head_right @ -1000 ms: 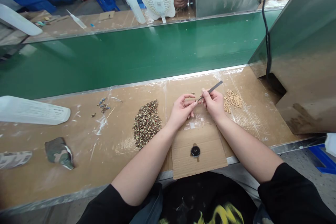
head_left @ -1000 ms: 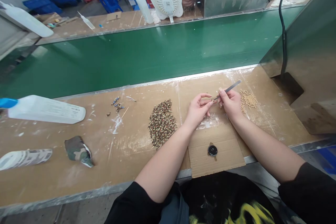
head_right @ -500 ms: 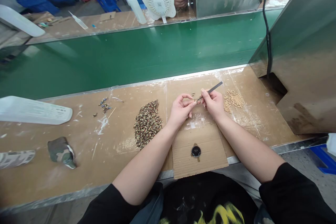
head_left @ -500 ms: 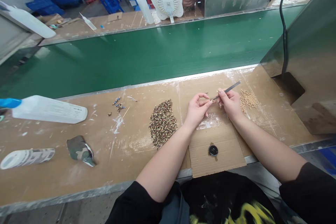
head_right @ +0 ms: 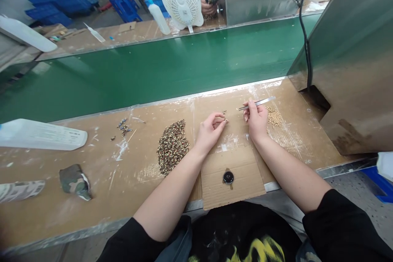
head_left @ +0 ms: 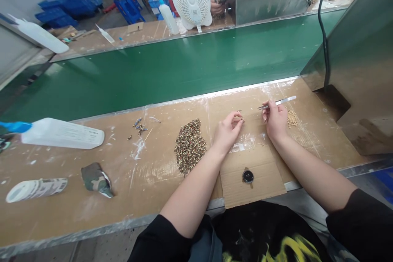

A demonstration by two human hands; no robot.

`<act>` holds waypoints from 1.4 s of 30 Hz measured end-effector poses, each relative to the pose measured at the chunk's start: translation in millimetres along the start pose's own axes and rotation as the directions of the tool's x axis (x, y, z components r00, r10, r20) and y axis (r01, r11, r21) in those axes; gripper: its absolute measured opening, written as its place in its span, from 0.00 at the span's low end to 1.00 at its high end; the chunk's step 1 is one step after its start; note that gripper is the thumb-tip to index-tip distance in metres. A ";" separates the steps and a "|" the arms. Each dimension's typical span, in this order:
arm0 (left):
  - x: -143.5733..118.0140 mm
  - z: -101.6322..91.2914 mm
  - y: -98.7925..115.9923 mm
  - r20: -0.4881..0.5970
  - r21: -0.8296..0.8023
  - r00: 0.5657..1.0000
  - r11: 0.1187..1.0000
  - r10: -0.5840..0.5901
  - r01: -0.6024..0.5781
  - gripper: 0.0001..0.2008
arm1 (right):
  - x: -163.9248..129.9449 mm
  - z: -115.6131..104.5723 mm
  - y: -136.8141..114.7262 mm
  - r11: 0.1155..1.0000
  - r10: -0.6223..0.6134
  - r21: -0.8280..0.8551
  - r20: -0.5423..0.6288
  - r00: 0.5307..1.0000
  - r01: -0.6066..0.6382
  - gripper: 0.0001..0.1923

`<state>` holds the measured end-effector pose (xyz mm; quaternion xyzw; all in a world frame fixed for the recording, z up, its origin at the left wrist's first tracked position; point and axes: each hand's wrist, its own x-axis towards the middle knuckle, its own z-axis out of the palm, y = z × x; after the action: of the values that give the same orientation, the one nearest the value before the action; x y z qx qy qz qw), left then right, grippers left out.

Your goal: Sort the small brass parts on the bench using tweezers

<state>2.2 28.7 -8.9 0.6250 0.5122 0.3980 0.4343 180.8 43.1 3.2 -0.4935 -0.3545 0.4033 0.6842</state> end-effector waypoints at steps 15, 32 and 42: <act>8.9 -6.2 -4.4 -0.115 -0.023 0.993 1.000 0.009 -0.012 0.10 | 40.5 -83.3 -34.1 0.943 -0.217 -0.273 -0.069 0.974 0.191 0.29; -10.0 3.5 16.8 0.101 0.181 0.976 0.961 0.193 -0.209 0.08 | 33.8 -104.5 -4.2 0.483 -0.232 -0.810 0.250 0.940 0.334 0.27; -9.3 4.3 15.2 0.125 0.161 0.971 0.961 0.205 -0.223 0.08 | 37.8 -105.4 -2.2 0.550 -0.174 -0.793 0.200 0.964 0.263 0.28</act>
<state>9.2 17.5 3.8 0.7326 0.4504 0.3625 0.3592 290.3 35.8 -19.0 -0.6832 -0.5912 0.1312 0.4080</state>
